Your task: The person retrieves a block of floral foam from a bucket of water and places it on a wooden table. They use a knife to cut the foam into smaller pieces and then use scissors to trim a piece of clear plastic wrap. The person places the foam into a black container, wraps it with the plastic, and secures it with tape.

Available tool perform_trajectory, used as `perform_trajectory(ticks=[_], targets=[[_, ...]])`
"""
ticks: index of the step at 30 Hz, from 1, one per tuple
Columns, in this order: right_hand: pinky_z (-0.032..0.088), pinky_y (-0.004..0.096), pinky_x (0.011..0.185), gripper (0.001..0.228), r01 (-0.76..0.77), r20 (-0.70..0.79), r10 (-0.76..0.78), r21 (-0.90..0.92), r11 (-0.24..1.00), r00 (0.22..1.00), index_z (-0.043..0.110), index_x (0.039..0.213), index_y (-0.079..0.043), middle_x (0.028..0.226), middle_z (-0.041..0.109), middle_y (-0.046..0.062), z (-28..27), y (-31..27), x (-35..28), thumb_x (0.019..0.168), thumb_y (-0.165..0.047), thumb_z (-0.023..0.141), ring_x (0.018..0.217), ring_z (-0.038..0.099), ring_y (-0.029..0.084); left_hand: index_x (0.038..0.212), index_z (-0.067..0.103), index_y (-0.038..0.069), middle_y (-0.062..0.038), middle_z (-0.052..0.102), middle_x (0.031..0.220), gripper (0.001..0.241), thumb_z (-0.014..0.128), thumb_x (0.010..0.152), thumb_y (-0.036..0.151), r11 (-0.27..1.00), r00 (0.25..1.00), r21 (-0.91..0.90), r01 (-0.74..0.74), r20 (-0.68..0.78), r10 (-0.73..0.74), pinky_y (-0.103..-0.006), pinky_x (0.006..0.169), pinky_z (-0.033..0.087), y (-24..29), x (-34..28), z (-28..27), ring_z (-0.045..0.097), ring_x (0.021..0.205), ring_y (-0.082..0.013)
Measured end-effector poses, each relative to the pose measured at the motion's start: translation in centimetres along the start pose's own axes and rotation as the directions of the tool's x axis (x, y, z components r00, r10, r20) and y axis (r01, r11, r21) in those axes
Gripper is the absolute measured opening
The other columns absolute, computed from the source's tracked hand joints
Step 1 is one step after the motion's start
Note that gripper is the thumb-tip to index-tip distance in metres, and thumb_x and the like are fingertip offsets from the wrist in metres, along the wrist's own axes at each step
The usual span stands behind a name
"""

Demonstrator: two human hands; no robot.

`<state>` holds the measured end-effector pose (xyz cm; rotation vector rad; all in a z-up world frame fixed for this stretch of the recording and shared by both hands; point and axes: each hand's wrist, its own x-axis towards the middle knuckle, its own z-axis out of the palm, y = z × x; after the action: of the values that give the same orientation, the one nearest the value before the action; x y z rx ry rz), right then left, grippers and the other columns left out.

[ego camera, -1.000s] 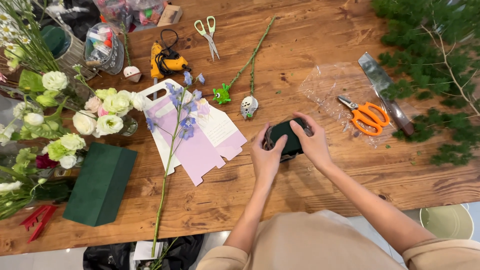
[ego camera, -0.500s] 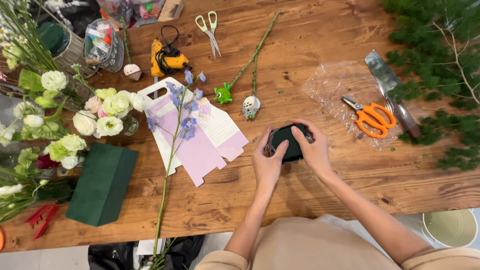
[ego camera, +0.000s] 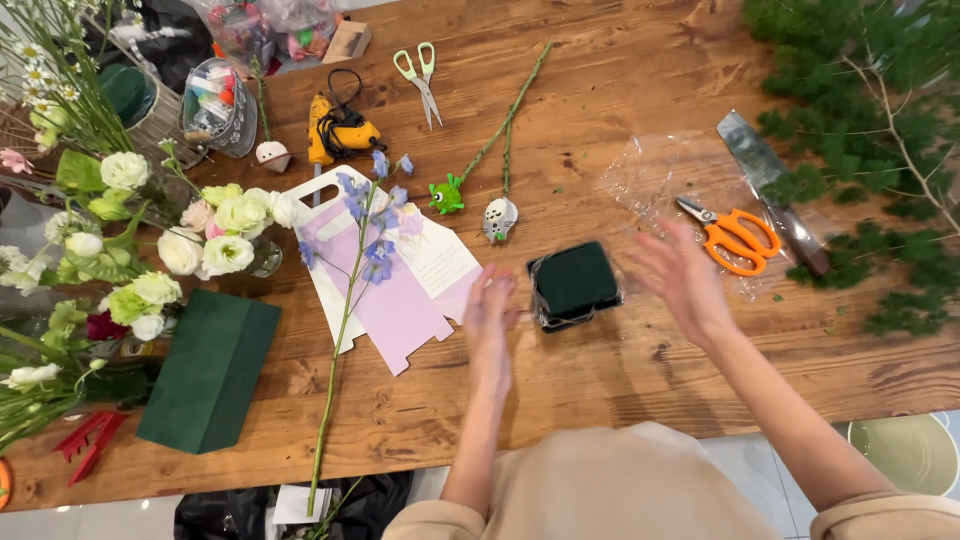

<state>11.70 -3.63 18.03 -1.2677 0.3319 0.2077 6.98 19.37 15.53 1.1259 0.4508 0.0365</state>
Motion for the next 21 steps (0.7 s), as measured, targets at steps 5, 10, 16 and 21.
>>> perform_trajectory(ticks=[5,10,16,21], targets=[[0.033,0.057,0.113,0.081,0.067,-0.018,-0.065,0.122,0.990,0.998,0.027,0.155,-0.009,0.144,0.045,0.022,-1.5,1.1,-0.3,0.096,-0.062,0.040,0.137,0.045,0.038,0.157,0.027,0.009,-0.030,0.034,0.152,0.085,0.071,0.087,0.030,0.984,0.981,0.112,-0.142,0.151,0.125,-0.0641,0.110,0.026,-1.1,-0.1,-0.3,0.030,0.141,-0.0454],[0.009,0.068,0.116,0.079,-0.042,0.144,0.051,-0.071,0.997,0.988,0.019,0.161,-0.016,0.161,0.025,0.025,2.9,1.8,0.2,0.095,-0.049,0.050,0.150,0.015,0.048,0.159,0.017,0.009,-0.037,0.019,0.155,0.106,0.082,0.081,0.040,0.993,0.983,0.117,0.031,0.174,-0.052,-0.0630,0.116,0.024,-1.4,-0.4,3.2,0.022,0.146,-0.0520],[0.033,0.041,0.118,0.067,0.003,-0.011,-0.009,-0.458,0.889,1.000,0.047,0.150,-0.027,0.148,0.047,0.023,5.5,1.6,0.7,0.089,-0.044,0.071,0.142,0.041,0.033,0.151,0.046,0.020,-0.024,0.047,0.146,0.091,0.087,0.072,0.037,0.937,0.998,0.348,0.013,-0.067,0.011,-0.0452,0.110,0.043,-1.5,-0.2,5.5,0.053,0.131,-0.0408],[0.050,0.032,0.092,0.046,0.196,0.019,-0.232,-0.601,0.775,0.973,0.067,0.133,-0.027,0.116,0.071,0.006,3.9,4.7,2.5,0.090,-0.040,0.074,0.111,0.062,0.015,0.142,0.057,0.032,-0.012,0.063,0.136,0.078,0.086,0.070,0.039,0.866,0.997,0.500,0.024,-0.074,0.015,-0.0383,0.107,0.048,-2.5,0.5,5.0,0.058,0.129,-0.0300]])
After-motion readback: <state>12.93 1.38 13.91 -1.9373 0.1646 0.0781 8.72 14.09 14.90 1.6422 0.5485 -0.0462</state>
